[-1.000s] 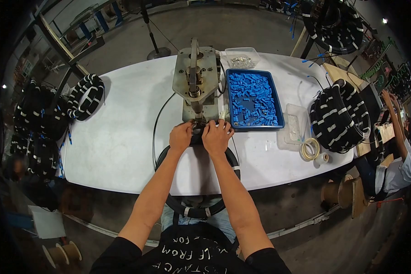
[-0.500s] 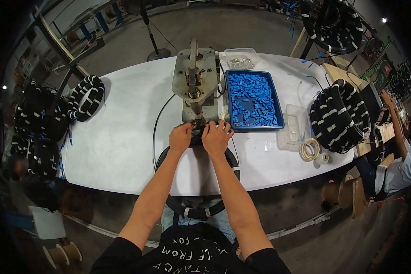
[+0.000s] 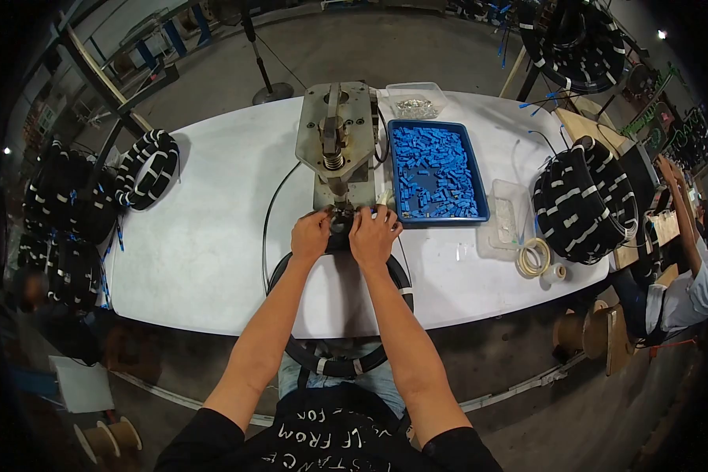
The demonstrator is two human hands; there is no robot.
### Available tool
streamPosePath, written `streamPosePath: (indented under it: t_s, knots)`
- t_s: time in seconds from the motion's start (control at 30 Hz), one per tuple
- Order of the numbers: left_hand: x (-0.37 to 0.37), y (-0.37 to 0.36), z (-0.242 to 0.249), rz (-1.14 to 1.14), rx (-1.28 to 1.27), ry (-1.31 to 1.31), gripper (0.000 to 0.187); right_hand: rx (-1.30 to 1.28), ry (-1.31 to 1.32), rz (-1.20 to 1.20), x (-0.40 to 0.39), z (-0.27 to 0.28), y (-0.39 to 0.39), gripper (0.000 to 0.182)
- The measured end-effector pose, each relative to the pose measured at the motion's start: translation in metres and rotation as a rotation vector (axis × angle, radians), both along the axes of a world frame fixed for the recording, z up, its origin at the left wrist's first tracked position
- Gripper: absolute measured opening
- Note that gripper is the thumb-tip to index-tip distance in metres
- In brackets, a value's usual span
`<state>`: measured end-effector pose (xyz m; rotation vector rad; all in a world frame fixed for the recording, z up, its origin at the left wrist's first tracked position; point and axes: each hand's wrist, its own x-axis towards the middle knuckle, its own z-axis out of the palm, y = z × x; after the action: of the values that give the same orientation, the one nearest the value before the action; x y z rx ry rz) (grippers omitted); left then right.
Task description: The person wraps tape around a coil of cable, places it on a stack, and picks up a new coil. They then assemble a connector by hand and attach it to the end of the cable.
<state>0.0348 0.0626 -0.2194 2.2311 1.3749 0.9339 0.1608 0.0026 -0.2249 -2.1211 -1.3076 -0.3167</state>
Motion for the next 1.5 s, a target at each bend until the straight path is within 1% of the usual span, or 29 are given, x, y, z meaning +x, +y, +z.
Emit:
streamPosePath:
  t_s: [0.1,0.27,0.4,0.47,0.57,0.67,1.17,1.27,1.5]
  knots:
    - [0.0021,0.0004,0.0029,0.018,-0.014,-0.025,0.020,-0.014,0.005,-0.011,0.0011,-0.0020,0.0021,0.015]
    - [0.0022,0.0043,0.0006,0.012,-0.048,0.029,0.022,-0.075,0.035,-0.030,0.0005,-0.0018,0.0029,0.014]
    - [0.0023,0.0032,0.0034,0.014,-0.019,0.030,0.022,-0.077,0.041,-0.022,0.0006,-0.0008,0.0029,0.014]
    - [0.0030,0.0018,0.0071,0.034,-0.081,0.015,0.020,-0.070,0.040,-0.025,0.0006,-0.0008,0.0030,0.015]
    - [0.0019,0.0036,0.0036,0.024,-0.085,0.024,0.020,-0.042,0.006,-0.017,0.0013,-0.0029,0.0031,0.016]
    - [0.0017,0.0041,-0.0007,0.018,-0.017,0.037,0.022,-0.057,0.021,-0.012,0.0009,-0.0018,0.0026,0.016]
    - [0.0019,0.0029,0.0010,0.015,-0.033,0.052,0.026,-0.049,0.017,-0.013,0.0010,-0.0032,0.0026,0.015]
    - [0.0019,0.0028,0.0044,0.010,-0.077,0.065,0.025,-0.063,0.026,-0.007,0.0012,-0.0014,0.0023,0.015]
    - [0.0027,0.0015,0.0028,0.033,-0.054,0.038,0.020,-0.058,0.039,-0.010,0.0005,-0.0016,0.0026,0.013]
